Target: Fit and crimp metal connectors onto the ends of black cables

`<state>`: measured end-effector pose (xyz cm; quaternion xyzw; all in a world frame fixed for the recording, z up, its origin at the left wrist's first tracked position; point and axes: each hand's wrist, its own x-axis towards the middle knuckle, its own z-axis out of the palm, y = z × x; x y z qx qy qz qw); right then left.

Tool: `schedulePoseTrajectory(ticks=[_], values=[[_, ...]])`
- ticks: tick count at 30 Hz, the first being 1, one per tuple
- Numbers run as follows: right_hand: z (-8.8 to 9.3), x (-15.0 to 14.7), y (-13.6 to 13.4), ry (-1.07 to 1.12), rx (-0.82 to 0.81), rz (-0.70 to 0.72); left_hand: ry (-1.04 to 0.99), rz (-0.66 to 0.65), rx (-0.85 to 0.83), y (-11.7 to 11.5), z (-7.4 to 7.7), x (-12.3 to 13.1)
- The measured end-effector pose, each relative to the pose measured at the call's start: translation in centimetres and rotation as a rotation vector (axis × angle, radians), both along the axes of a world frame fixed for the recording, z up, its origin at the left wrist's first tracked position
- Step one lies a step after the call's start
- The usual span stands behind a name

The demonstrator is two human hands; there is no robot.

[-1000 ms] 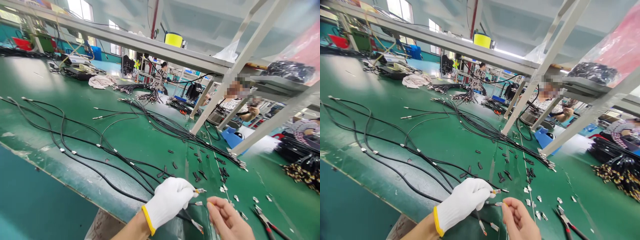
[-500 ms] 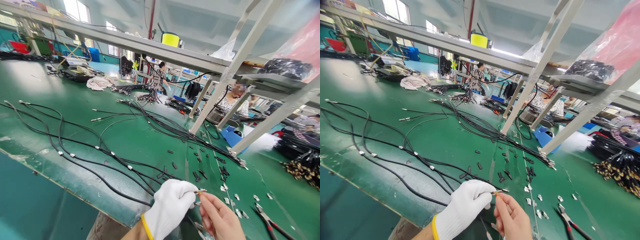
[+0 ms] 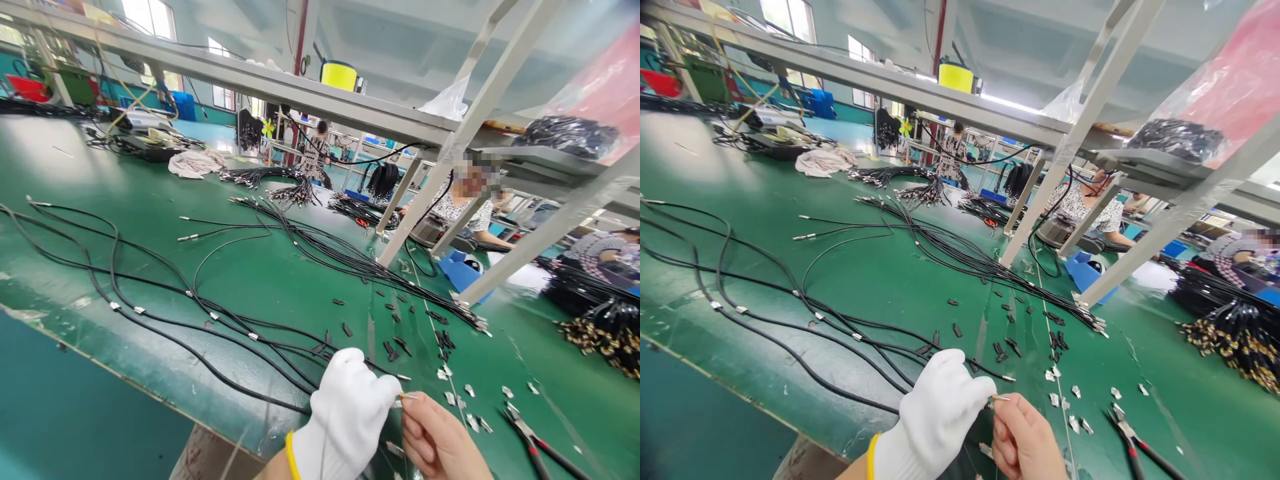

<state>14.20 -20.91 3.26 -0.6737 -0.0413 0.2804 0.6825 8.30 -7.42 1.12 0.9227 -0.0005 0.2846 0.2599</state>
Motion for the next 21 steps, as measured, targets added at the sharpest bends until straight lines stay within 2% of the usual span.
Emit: schedulePoseTrajectory(ticks=[4,7,9,11,16,21], values=[[-0.7,-0.3,0.4,-0.244,-0.083,-0.064,0.32,-0.02,-0.469,0.6,1.8,-1.0],[-1.1,0.2,0.4,-0.454,-0.179,-0.083,0.489,-0.048,-0.581,1.3,3.6,-1.4],[-1.3,1.0,-0.2,-0.556,-0.25,-0.088,0.527,-0.057,-0.646,1.6,4.3,-1.5],[-1.4,1.7,-1.2,-0.64,-0.308,-0.092,0.544,-0.057,-0.653,1.7,4.5,-1.4],[-2.0,2.6,-5.3,-0.845,-0.468,-0.077,0.5,-0.061,-0.491,1.2,4.1,-1.0],[-2.9,2.9,-9.1,-1.179,-0.689,0.042,0.501,-0.082,-0.392,1.0,3.5,-0.8]])
